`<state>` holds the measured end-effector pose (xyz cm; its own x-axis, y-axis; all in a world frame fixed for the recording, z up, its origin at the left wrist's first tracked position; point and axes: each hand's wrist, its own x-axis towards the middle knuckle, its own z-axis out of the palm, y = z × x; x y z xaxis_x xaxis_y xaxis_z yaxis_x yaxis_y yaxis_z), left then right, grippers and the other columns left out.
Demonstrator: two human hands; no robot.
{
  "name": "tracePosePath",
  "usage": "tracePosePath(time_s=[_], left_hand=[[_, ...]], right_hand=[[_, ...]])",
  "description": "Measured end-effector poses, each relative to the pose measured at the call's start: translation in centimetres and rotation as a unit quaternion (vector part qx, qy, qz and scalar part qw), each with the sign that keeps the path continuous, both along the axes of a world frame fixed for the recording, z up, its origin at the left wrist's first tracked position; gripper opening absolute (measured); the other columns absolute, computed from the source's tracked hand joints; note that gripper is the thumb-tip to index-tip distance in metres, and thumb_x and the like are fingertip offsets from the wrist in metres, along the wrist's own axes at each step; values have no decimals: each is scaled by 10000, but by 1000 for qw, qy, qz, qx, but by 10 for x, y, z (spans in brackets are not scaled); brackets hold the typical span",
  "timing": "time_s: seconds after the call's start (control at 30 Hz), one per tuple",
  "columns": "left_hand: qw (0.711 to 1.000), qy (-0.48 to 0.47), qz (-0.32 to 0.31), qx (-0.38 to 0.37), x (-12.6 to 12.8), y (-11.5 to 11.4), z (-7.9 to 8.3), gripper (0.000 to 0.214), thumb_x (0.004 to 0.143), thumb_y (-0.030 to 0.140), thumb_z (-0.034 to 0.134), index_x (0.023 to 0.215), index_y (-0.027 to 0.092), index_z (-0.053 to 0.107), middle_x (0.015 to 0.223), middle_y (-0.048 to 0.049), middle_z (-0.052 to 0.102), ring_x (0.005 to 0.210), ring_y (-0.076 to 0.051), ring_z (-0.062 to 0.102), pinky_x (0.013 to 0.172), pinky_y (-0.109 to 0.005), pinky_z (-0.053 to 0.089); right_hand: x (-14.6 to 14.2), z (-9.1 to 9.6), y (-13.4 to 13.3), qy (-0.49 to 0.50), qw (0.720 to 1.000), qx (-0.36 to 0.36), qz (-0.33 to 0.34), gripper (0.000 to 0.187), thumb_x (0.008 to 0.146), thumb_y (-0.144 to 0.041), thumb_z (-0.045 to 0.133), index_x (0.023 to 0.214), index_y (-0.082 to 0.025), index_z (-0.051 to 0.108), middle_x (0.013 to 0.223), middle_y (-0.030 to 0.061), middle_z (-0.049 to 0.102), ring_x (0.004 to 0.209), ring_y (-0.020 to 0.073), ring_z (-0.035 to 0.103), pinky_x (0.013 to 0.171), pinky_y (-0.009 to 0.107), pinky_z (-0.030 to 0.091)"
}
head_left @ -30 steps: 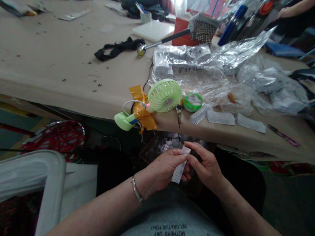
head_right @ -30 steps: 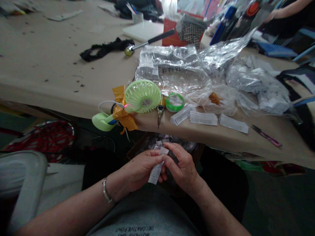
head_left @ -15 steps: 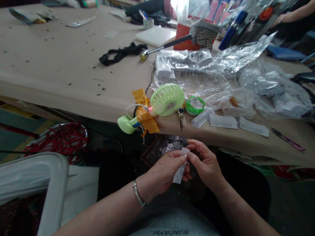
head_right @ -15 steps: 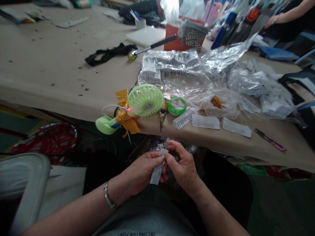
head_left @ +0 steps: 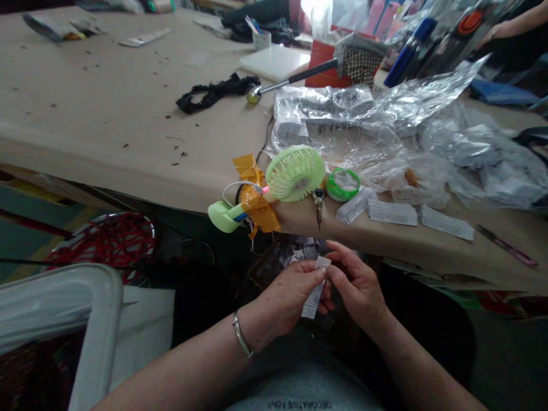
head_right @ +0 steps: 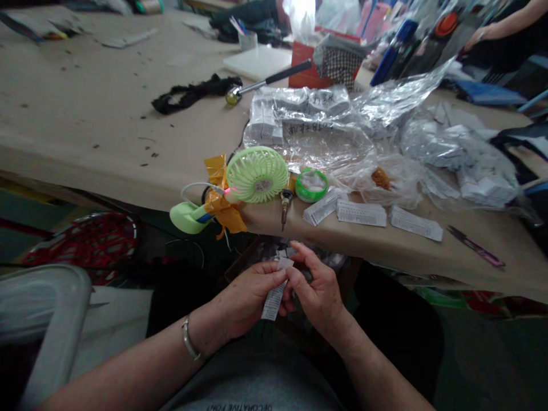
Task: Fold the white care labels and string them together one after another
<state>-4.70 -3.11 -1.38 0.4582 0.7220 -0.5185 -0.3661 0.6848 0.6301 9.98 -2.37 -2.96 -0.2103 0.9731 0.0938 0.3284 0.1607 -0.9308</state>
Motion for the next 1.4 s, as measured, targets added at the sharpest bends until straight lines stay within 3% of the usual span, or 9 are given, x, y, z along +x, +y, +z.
tracePosePath(time_s=[0.2, 0.37, 0.53, 0.63, 0.73, 1.1, 1.4], left_hand=[[1000, 17, 16, 22, -2, 1, -2, 199, 813, 329, 558, 749, 141, 575, 593, 14, 538, 491, -90, 529, 476, -198, 404], [998, 40, 14, 56, -2, 3, -1, 232, 809, 349, 548, 697, 146, 557, 577, 9, 529, 505, -102, 518, 494, -217, 394], [978, 131, 31, 157, -6, 9, 0, 242, 824, 309, 510, 657, 148, 578, 605, -1, 550, 580, -112, 502, 574, -234, 398], [939, 224, 60, 253, -11, 16, 1, 192, 816, 262, 524, 694, 154, 625, 686, -7, 598, 682, -131, 521, 644, -236, 400], [904, 297, 74, 298, -15, 23, 3, 178, 823, 259, 525, 750, 172, 661, 726, -6, 635, 707, -144, 546, 661, -238, 413], [840, 388, 102, 365, -19, 38, 3, 214, 859, 274, 488, 773, 177, 658, 677, 6, 621, 634, -119, 535, 602, -215, 391], [822, 409, 95, 384, -18, 40, 7, 215, 865, 260, 484, 774, 179, 661, 672, 9, 625, 624, -115, 536, 591, -208, 389]], right_hand=[[-6, 2, 13, 169, 969, -178, -16, 143, 780, -328, 647, 823, -195, 620, 694, -30, 624, 568, 86, 575, 551, 190, 477], [-12, 5, 17, 181, 957, -225, 2, 157, 775, -334, 631, 749, -185, 589, 523, -48, 571, 387, 84, 488, 393, 197, 416], [-19, 13, 24, 155, 974, -167, -3, 150, 769, -324, 620, 731, -182, 593, 562, -34, 579, 456, 89, 503, 456, 207, 437], [-21, 17, 30, 115, 987, -108, -9, 141, 777, -310, 600, 727, -178, 593, 614, -22, 572, 548, 99, 511, 516, 208, 432], [-21, 18, 37, 58, 996, -60, -29, 142, 776, -306, 585, 719, -176, 587, 612, -26, 532, 553, 93, 467, 500, 199, 391], [-25, 16, 48, -20, 999, 19, -44, 110, 795, -265, 559, 727, -185, 594, 636, -28, 562, 590, 105, 512, 554, 205, 408], [-23, 11, 48, -33, 995, 77, -47, 96, 830, -233, 533, 754, -197, 578, 678, -23, 568, 635, 113, 539, 599, 216, 430]])
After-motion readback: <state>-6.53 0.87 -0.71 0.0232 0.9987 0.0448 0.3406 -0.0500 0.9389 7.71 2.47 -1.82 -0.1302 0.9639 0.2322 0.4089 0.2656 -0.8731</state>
